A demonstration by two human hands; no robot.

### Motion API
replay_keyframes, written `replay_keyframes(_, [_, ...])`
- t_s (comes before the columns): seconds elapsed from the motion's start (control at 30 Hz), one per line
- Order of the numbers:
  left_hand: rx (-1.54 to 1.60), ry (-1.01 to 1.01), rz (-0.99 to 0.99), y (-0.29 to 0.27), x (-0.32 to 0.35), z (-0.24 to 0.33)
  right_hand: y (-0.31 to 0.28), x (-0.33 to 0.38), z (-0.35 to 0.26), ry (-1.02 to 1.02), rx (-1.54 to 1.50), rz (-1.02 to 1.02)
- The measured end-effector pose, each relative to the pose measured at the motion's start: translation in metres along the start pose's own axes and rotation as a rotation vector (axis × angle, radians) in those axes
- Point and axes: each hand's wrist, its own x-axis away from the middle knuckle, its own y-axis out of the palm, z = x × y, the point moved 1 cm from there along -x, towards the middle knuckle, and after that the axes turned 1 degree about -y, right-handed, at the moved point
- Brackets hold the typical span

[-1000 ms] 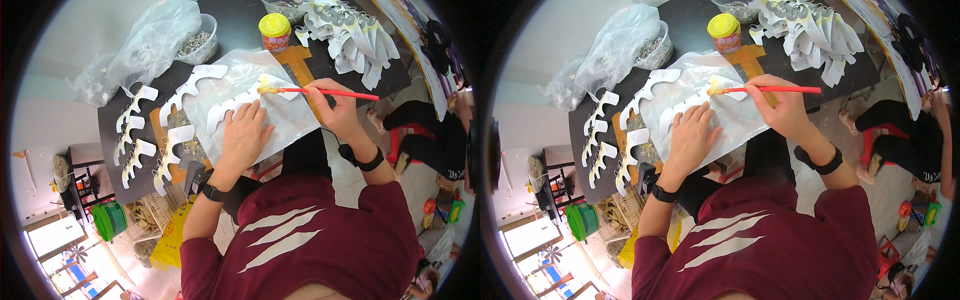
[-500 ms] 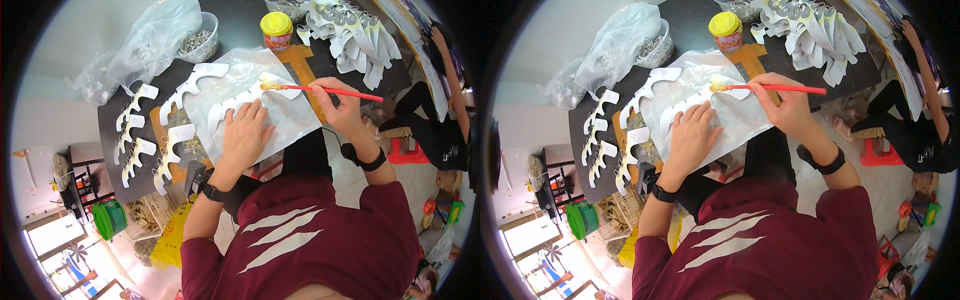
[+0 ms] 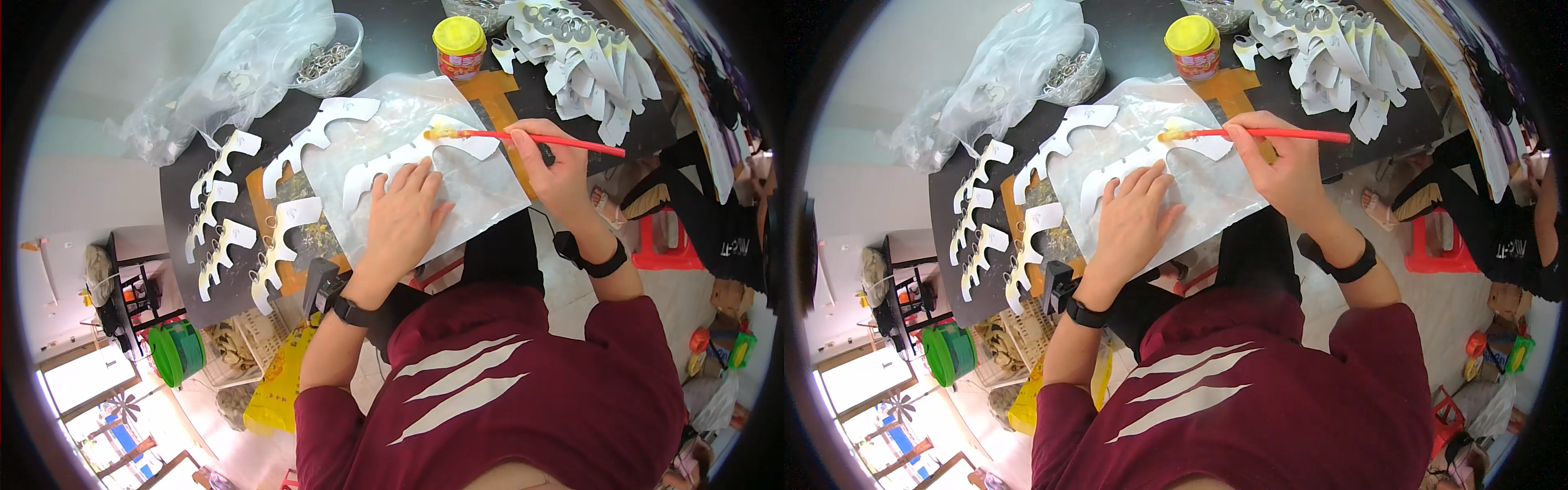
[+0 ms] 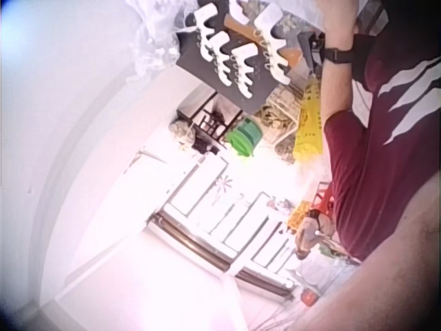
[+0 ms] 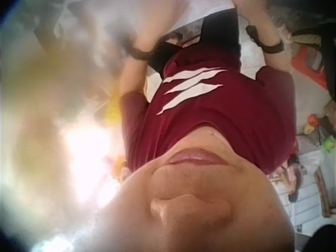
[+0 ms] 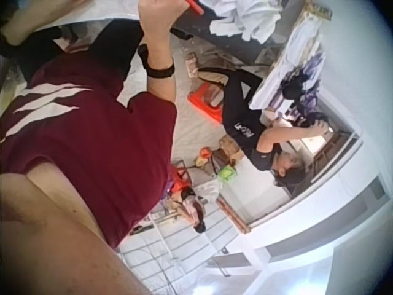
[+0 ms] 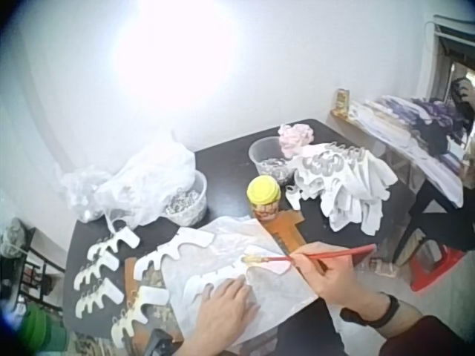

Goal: Applying glue to white leather shoe upper components using a small brush.

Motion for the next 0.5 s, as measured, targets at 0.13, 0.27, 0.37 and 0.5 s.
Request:
replay_keyframes(0.13, [0.001,-0.006,0.006,0.000,0.000,0.000,0.006,0.002,0.000,-0.001,0.021,-0.065])
replay_keyframes(0.27, [-0.004,0.001,0.006,0.001,0.000,-0.001,-0.005,0.002,0.000,0.019,0.056,-0.035])
replay_keyframes(0.37, [-0.006,-0.005,0.006,0.001,0.000,0.001,-0.002,0.004,0.001,0.015,0.031,-0.033])
replay_keyframes(0.5, [-0.007,-0.004,-0.001,0.001,0.000,0.001,-0.001,0.006,-0.003,-0.020,0.043,-0.082])
